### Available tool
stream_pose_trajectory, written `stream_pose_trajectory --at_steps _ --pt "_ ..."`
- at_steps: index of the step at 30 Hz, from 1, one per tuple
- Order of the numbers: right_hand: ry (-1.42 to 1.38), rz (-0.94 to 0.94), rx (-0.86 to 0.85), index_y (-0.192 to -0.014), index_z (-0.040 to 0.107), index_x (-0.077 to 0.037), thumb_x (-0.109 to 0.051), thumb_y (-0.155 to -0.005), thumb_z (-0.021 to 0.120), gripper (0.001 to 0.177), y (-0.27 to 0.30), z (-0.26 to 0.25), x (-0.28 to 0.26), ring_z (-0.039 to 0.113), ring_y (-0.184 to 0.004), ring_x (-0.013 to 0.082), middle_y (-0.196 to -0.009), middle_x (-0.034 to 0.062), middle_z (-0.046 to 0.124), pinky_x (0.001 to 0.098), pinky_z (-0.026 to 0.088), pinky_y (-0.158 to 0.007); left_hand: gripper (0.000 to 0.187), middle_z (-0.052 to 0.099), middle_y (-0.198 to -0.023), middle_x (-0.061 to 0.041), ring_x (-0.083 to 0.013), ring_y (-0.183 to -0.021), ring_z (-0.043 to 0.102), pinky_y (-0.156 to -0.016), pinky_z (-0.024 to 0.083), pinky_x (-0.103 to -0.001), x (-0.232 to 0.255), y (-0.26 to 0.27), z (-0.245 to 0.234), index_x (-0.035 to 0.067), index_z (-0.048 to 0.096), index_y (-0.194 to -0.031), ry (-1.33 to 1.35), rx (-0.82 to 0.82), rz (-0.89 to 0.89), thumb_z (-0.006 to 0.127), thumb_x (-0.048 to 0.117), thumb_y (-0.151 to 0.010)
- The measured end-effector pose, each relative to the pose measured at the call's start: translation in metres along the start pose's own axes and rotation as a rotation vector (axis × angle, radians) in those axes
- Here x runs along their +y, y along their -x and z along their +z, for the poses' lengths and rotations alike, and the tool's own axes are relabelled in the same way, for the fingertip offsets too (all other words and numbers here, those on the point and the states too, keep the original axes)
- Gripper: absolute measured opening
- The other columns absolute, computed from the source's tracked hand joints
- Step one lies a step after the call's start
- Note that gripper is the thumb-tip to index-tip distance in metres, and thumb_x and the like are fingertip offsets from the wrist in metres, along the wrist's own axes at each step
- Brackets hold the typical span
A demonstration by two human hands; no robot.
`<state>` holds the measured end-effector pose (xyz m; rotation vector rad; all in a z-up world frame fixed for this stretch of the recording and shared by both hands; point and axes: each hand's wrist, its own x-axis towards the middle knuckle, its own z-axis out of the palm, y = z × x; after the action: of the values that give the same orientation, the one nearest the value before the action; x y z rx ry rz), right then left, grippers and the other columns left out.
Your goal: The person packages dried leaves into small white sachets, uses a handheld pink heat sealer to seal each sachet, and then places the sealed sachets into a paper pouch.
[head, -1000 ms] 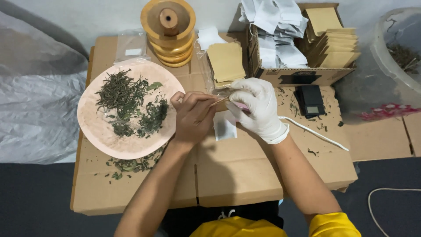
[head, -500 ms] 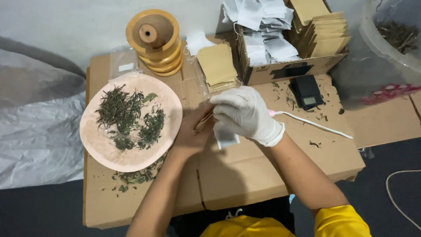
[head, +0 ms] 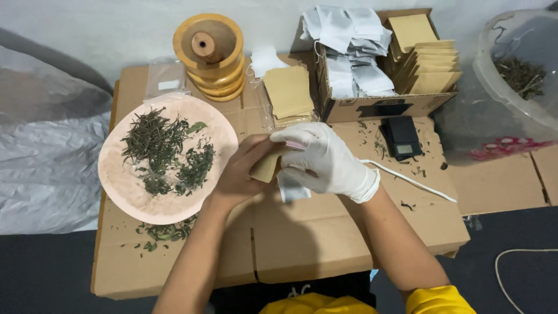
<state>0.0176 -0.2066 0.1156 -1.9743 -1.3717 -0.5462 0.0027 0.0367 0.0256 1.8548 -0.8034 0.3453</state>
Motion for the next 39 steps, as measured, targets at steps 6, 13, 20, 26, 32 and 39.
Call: stream_pose_trajectory --at_steps 6,13,20,26,32,39 --pt "0.035 0.092 0.096 -0.125 0.076 -0.009 -0.022 -0.106 0.074 0.023 0.007 0.013 -0.001 0.076 -0.113 0.0492 -0.135 0.0175 0.072 0.0591 0.064 -0.091 0.063 0.069 -0.138 -0.020 -0.0434 -0.141 0.063 -0.130 0.045 -0.056 0.021 -0.006 0.004 0.004 0.071 -0.149 -0.076 -0.090 -0.017 0.086 0.004 -0.087" --pt "0.147 -0.007 -0.049 -0.094 0.079 -0.015 -0.026 -0.101 0.077 0.014 0.003 -0.007 -0.001 0.070 -0.130 0.0504 -0.160 0.0165 0.067 0.0609 0.061 -0.091 0.087 0.061 -0.150 -0.022 -0.0450 -0.154 0.051 -0.138 0.032 -0.058 0.029 -0.007 0.000 0.007 0.066 -0.157 -0.018 -0.131 -0.092 0.090 0.004 -0.074" --pt "0.202 0.121 -0.197 -0.102 0.077 -0.008 -0.019 -0.083 0.083 0.023 0.001 0.000 -0.017 0.064 -0.134 0.0508 -0.163 0.0189 0.063 0.0610 0.061 -0.090 0.083 0.061 -0.157 -0.024 -0.0461 -0.148 0.059 -0.129 0.045 -0.056 -0.006 0.010 0.029 0.006 0.060 -0.161 -0.218 -0.241 0.031 0.085 0.012 -0.082" --pt "0.123 0.069 -0.201 -0.060 0.070 -0.004 -0.006 -0.082 0.074 0.022 0.009 -0.017 -0.014 0.039 -0.160 0.0319 -0.170 0.0223 0.053 0.0564 0.058 -0.105 0.099 0.053 -0.164 -0.030 -0.0521 -0.150 0.054 -0.127 0.043 -0.062 0.020 -0.008 -0.006 0.005 0.044 -0.168 -0.157 -0.410 -0.094 0.087 0.017 -0.080" --pt "0.175 0.158 -0.303 -0.056 0.064 -0.006 -0.029 -0.087 0.063 0.039 0.015 -0.035 -0.026 0.029 -0.169 0.0391 -0.173 0.0221 0.051 0.0646 0.050 -0.107 0.098 0.058 -0.166 -0.022 -0.0410 -0.154 0.052 -0.125 0.037 -0.056 0.017 -0.014 -0.018 0.008 0.032 -0.177 -0.208 -0.512 0.077 0.081 0.031 -0.097" --pt "0.351 0.205 -0.349 -0.059 0.042 -0.014 -0.003 -0.092 0.069 0.044 0.041 -0.030 -0.039 0.032 -0.171 0.0298 -0.178 0.0118 0.049 0.0499 0.042 -0.110 0.114 0.055 -0.164 -0.019 -0.0368 -0.155 0.052 -0.125 0.037 -0.054 -0.002 -0.006 -0.022 0.010 0.041 -0.174 -0.251 -0.512 0.170 0.071 0.008 -0.064"
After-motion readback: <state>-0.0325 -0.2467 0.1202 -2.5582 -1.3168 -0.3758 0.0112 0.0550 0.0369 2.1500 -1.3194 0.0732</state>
